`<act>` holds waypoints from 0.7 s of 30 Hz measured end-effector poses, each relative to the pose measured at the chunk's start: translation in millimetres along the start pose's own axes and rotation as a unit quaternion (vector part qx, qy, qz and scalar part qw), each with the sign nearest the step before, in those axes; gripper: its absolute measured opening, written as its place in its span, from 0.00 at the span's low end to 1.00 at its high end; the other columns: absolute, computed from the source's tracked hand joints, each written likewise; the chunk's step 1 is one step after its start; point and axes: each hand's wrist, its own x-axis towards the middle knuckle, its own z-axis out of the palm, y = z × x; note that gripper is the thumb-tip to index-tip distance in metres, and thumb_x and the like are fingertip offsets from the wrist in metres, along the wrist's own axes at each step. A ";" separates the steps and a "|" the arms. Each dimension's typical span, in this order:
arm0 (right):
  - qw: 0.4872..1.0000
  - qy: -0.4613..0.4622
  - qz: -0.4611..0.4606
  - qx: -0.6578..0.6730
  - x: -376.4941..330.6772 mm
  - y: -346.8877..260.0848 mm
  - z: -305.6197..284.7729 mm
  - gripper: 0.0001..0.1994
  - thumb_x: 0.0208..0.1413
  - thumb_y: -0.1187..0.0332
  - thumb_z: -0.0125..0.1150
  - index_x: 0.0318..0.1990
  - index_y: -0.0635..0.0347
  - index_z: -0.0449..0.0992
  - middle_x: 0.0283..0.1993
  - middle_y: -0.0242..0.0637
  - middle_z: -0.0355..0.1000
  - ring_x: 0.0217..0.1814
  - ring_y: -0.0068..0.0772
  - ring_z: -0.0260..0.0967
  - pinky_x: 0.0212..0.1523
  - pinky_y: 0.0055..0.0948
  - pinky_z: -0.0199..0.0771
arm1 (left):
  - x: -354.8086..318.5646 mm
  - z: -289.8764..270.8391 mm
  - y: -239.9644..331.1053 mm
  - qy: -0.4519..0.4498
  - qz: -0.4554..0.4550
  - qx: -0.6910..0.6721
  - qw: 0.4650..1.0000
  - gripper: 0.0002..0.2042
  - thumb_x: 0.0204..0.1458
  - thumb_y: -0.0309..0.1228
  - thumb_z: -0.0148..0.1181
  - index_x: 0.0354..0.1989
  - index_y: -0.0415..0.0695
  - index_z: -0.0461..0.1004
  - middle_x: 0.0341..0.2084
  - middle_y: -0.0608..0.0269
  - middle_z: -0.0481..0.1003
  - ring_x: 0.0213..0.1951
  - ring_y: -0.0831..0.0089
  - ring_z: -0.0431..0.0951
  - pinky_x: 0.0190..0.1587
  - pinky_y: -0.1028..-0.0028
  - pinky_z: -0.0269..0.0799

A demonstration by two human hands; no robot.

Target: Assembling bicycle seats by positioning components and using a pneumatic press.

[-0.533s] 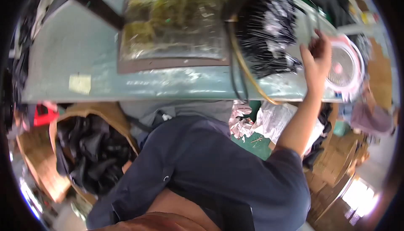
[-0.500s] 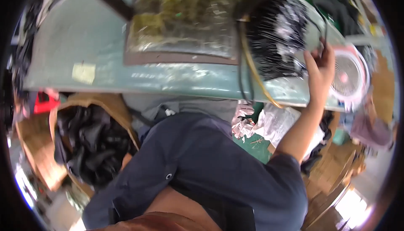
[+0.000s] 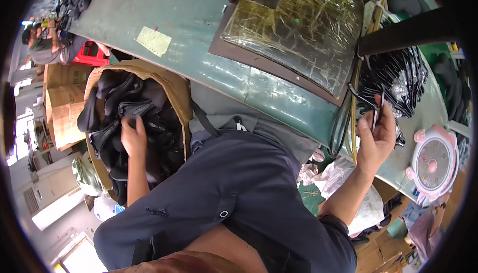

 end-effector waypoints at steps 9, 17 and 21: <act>1.000 -0.010 0.007 0.008 -1.9 -4.3 59.4 0.32 0.56 0.87 0.68 0.69 0.71 0.68 0.55 0.33 0.72 0.50 0.19 0.68 0.55 0.19 0.70 | 26.3 -6.0 289.7 0.074 0.625 -0.240 0.739 0.14 0.52 0.36 0.62 0.46 0.49 0.79 0.43 0.61 0.76 0.51 0.59 0.77 0.56 0.52 0.66; 0.997 0.045 -0.041 -0.056 -40.1 8.6 14.7 0.30 0.70 0.63 0.65 0.74 0.69 0.68 0.43 0.27 0.70 0.25 0.11 0.56 0.22 0.17 0.51 | -1.7 -1.7 365.4 -0.016 0.689 -0.217 0.692 0.26 0.45 0.50 0.73 0.48 0.46 0.79 0.46 0.58 0.76 0.63 0.57 0.74 0.65 0.45 0.64; 0.964 0.075 -0.072 -0.245 -48.8 12.6 21.2 0.18 0.75 0.71 0.56 0.67 0.69 0.77 0.31 0.19 0.63 0.26 0.08 0.52 0.27 0.15 0.47 | 109.7 3.5 349.6 -0.001 0.716 -0.148 0.683 0.29 0.48 0.53 0.75 0.54 0.49 0.80 0.59 0.57 0.77 0.71 0.52 0.69 0.74 0.44 0.60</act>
